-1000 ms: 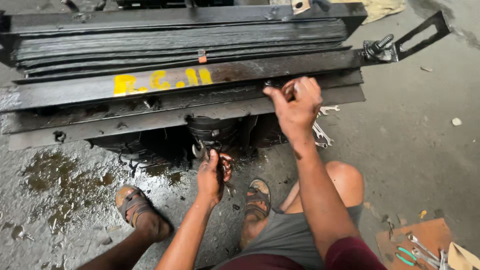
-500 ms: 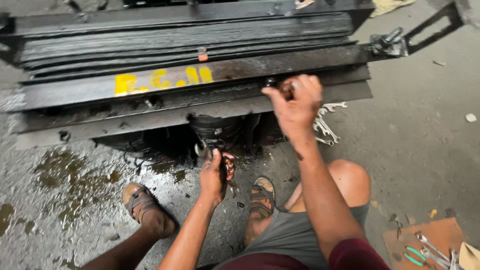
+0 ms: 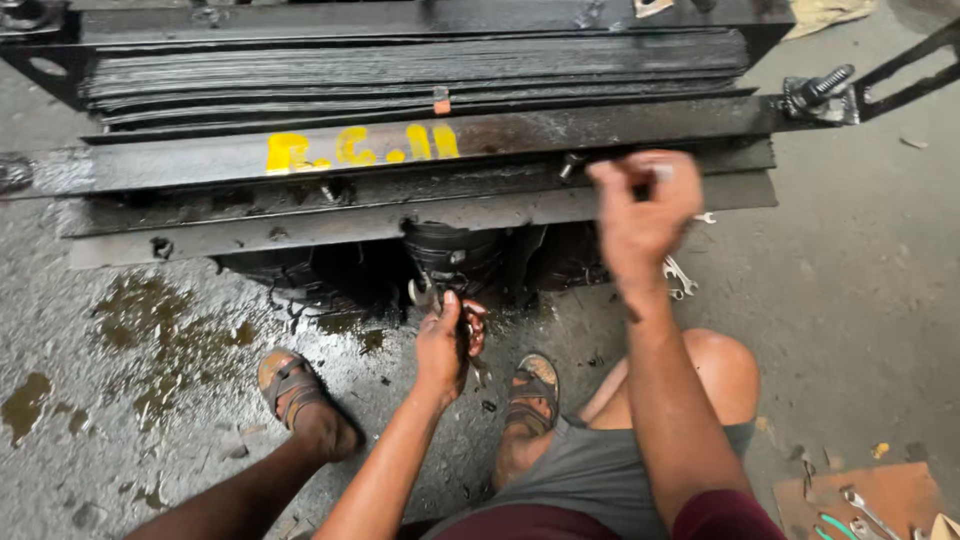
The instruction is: The person uses a wrench to tighten and loosen bolts on a large black mechanical component while sitting on the floor.
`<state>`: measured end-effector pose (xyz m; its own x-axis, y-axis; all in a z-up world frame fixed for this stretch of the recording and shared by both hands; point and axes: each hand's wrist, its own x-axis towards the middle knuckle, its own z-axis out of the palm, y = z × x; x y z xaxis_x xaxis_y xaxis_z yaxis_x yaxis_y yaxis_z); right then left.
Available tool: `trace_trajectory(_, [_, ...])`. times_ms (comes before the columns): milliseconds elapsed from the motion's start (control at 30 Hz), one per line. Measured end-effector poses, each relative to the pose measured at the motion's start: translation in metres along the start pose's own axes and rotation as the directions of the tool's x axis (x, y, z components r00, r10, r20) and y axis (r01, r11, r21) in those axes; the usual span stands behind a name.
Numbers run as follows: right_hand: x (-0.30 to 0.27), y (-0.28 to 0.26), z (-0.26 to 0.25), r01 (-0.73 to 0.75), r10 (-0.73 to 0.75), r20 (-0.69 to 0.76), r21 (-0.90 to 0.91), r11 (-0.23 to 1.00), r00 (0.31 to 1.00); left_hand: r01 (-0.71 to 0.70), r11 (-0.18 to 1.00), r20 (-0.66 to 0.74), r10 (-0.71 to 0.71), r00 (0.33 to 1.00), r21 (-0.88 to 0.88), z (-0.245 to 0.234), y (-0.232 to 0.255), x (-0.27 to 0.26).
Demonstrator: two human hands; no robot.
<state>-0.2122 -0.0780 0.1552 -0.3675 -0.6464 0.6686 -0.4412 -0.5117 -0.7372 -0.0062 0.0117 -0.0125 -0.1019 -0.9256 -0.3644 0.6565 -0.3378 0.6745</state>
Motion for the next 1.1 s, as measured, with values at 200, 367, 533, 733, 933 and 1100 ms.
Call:
trace_trajectory(200, [0.003, 0.007, -0.002, -0.089, 0.068, -0.116, -0.189, 0.978, 0.991, 0.003, 1.0, 0.013, -0.003, 1.0, 0.004, 0.002, 0.001, 0.006])
trace_trajectory(367, [-0.004, -0.001, 0.0, 0.17, -0.166, 0.046, -0.124, 0.978, 0.985, -0.007, 0.999, 0.044, 0.009, 0.999, -0.033, 0.003, -0.002, 0.008])
trace_trajectory(533, [-0.007, -0.002, 0.021, 0.17, -0.171, 0.014, -0.2, 0.965, 0.985, -0.009, 1.0, 0.044, 0.011, 0.999, -0.027, 0.004, -0.001, 0.004])
trace_trajectory(733, [-0.009, 0.012, 0.013, 0.143, -0.145, -0.015, -0.103, 0.984, 0.989, -0.01, 0.999, 0.023, 0.011, 1.0, -0.044, 0.0, -0.002, 0.002])
trace_trajectory(933, [-0.014, 0.014, 0.01, 0.25, -0.235, 0.117, -0.136, 0.959, 0.965, -0.009, 0.993, 0.009, 0.011, 1.0, -0.115, -0.01, -0.007, 0.008])
trace_trajectory(1100, [-0.014, 0.01, 0.018, 0.278, -0.264, 0.113, -0.132, 0.951, 0.958, 0.029, 0.994, -0.053, -0.034, 0.998, -0.103, -0.014, -0.019, 0.013])
